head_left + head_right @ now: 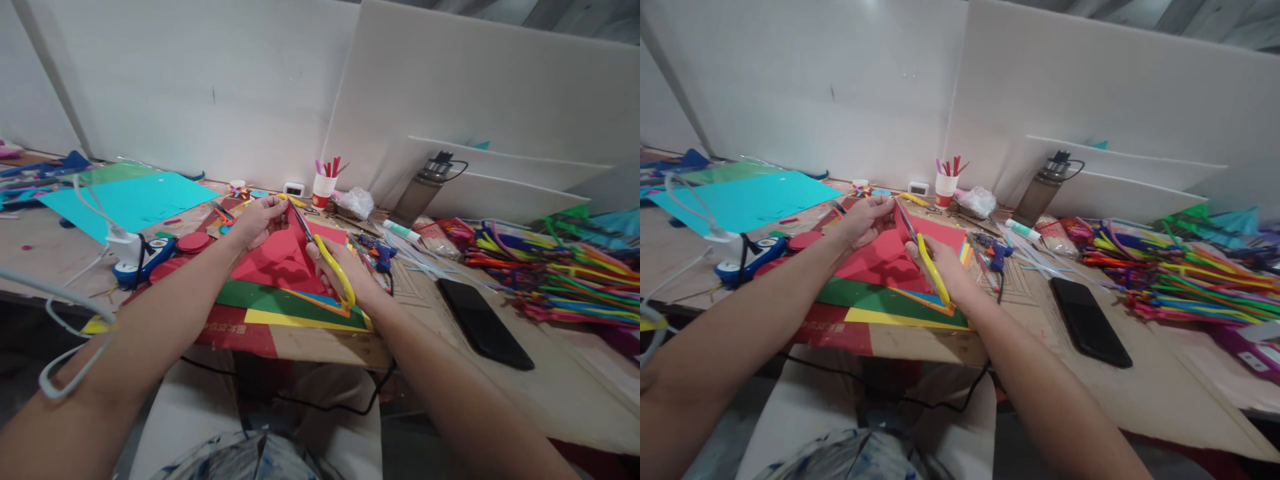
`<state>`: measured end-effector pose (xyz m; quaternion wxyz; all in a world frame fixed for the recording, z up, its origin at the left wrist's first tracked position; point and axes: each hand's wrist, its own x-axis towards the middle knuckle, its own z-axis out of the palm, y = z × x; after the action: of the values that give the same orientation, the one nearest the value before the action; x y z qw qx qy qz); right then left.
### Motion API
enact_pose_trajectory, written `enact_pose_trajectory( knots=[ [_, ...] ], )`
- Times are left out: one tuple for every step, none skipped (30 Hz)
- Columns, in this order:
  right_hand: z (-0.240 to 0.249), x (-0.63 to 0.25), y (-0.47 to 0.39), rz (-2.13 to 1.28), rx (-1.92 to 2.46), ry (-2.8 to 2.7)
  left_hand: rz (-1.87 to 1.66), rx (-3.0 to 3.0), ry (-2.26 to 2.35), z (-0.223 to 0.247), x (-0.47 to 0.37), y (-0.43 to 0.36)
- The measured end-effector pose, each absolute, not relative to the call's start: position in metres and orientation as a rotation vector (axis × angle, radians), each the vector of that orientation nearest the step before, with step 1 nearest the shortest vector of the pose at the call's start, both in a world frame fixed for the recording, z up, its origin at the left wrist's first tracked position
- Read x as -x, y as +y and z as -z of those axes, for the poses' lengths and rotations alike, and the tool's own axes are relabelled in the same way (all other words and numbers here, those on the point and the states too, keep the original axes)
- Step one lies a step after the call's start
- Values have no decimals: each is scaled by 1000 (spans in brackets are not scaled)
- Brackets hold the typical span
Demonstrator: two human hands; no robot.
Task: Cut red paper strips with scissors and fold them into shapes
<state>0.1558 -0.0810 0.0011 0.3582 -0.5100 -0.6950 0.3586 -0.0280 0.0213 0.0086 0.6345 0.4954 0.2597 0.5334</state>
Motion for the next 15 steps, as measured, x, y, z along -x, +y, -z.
enact_pose_trajectory(
  knots=[
    [-1, -156, -81, -919, 1320, -1793, -1219, -1128, 597, -8, 28, 21],
    [-1, -156, -82, -918, 1322, -1794, -1216, -1126, 598, -8, 28, 21],
    [-1, -156, -82, -925, 1325, -1792, -1214, -1125, 599, -8, 27, 21],
    [-1, -155, -82, -939, 1325, -1790, -1212, -1123, 601, -7, 27, 21],
    [-1, -155, -82, -954, 1327, -1785, -1210, -1119, 605, -7, 27, 21],
    [-1, -155, -81, -969, 1330, -1778, -1210, -1114, 608, -6, 26, 21],
    [-1, -155, -81, -984, 1334, -1766, -1208, -1108, 613, -6, 26, 22],
    [-1, -155, -81, -997, 1339, -1754, -1205, -1104, 615, -5, 26, 22],
    [-1, -154, -81, -1009, 1343, -1743, -1202, -1101, 617, -4, 27, 22],
    [-1, -154, -82, -1021, 1347, -1734, -1199, -1100, 619, -3, 27, 23],
    [-2, -154, -82, -1029, 1350, -1727, -1198, -1099, 624, -3, 28, 24],
    [-3, -153, -82, -1034, 1351, -1727, -1201, -1096, 631, -3, 29, 24],
    [-4, -153, -83, -1038, 1351, -1728, -1208, -1091, 639, -3, 30, 25],
    [-6, -153, -83, -1049, 1350, -1727, -1218, -1085, 649, -3, 32, 26],
    [-7, -153, -83, -1068, 1347, -1719, -1227, -1078, 657, -4, 33, 26]
  ],
)
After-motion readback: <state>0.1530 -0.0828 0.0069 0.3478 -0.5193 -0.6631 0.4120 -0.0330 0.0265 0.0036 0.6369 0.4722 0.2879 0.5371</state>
